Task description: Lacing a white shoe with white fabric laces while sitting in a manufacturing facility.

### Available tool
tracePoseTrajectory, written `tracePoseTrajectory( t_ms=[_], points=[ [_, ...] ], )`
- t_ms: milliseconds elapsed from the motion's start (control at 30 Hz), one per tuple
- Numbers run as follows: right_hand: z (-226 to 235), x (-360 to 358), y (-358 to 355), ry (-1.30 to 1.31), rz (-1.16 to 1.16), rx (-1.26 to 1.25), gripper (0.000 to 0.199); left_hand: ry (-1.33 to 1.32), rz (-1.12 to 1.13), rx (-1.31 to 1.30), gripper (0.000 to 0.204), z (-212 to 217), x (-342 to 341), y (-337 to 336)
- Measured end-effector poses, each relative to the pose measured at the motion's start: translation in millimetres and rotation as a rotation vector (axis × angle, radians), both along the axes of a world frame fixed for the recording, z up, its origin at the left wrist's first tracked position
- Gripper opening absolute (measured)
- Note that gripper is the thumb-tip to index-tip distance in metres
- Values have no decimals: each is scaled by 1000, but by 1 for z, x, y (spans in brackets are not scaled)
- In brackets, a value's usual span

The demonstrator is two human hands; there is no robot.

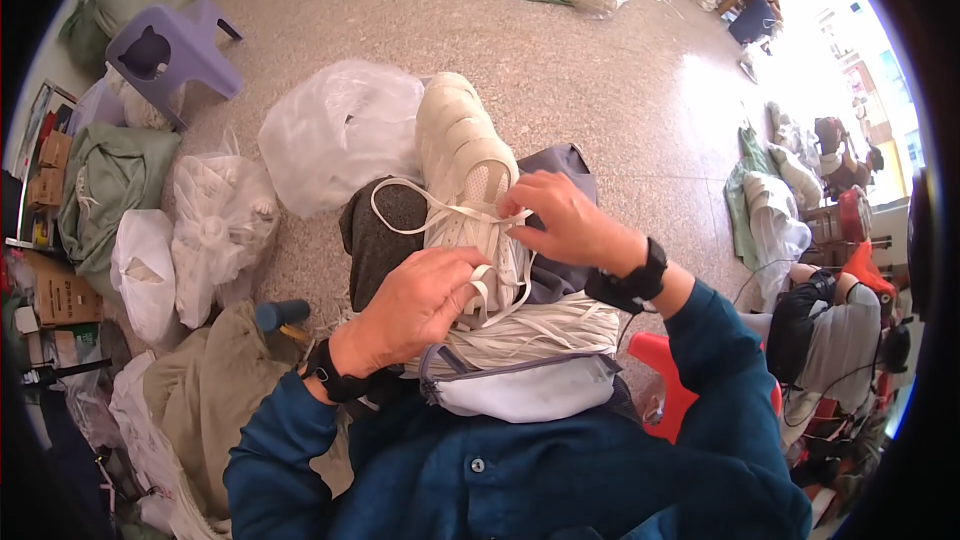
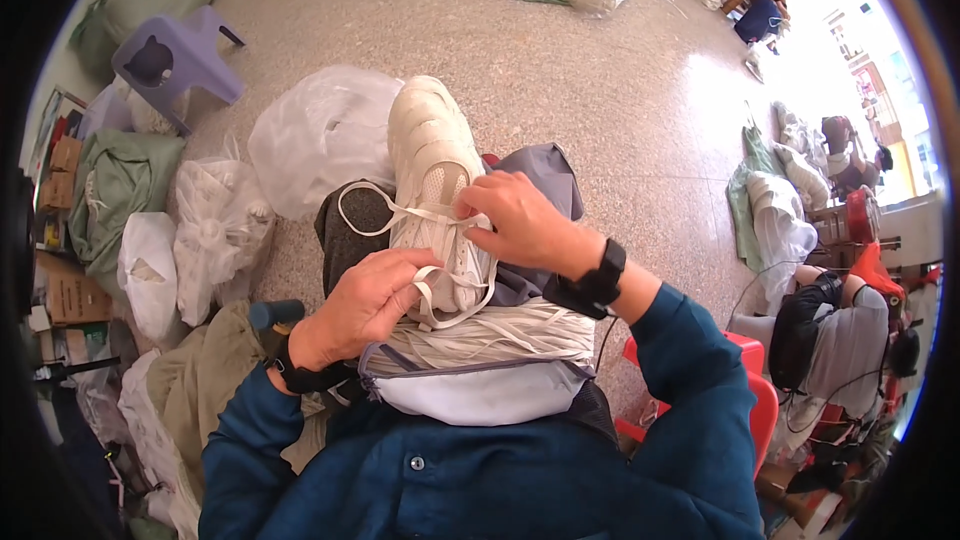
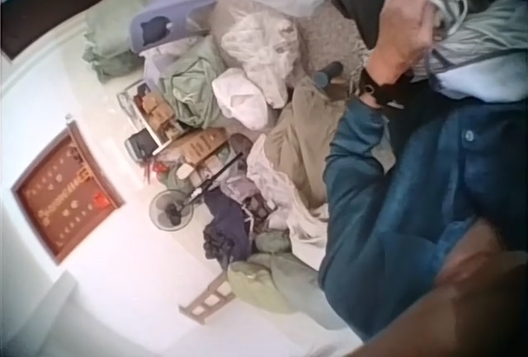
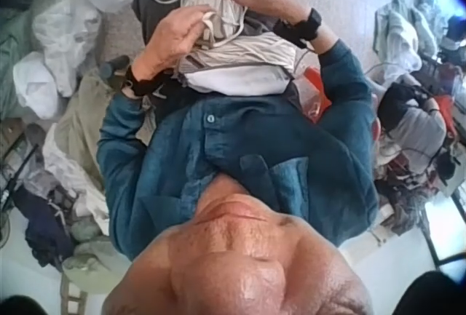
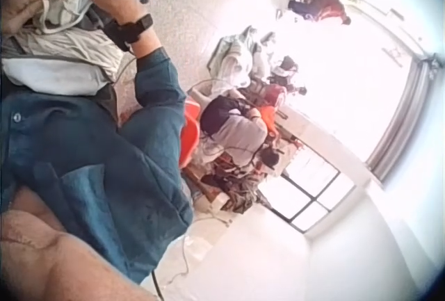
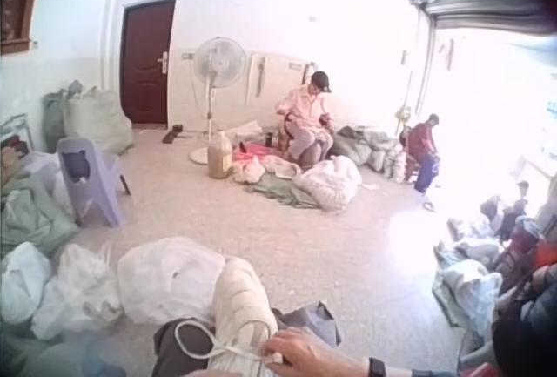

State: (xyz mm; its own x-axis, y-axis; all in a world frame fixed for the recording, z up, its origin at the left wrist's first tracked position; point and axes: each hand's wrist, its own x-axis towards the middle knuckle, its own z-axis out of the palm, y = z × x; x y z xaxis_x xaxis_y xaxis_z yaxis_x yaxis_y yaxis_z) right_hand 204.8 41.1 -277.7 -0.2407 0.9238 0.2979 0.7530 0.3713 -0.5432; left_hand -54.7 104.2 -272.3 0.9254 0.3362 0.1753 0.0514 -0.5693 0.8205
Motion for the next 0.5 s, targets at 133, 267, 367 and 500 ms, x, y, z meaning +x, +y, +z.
tracePoseTrajectory(
  t_ms=[133,267,367,500],
  points=[
    [0,-3,-21,6,-88,-19,5,-17,-7,97,23,-4,1,-3],
    [9,-3,-45,135,-99,-214,7,-33,7,122,23,-4,1,-4],
    [6,8,-65,178,-82,-427,11,-30,6,134,25,-3,1,-4],
    [0,22,-70,138,-175,-355,8,-12,19,135,27,-2,3,-6]
  ],
)
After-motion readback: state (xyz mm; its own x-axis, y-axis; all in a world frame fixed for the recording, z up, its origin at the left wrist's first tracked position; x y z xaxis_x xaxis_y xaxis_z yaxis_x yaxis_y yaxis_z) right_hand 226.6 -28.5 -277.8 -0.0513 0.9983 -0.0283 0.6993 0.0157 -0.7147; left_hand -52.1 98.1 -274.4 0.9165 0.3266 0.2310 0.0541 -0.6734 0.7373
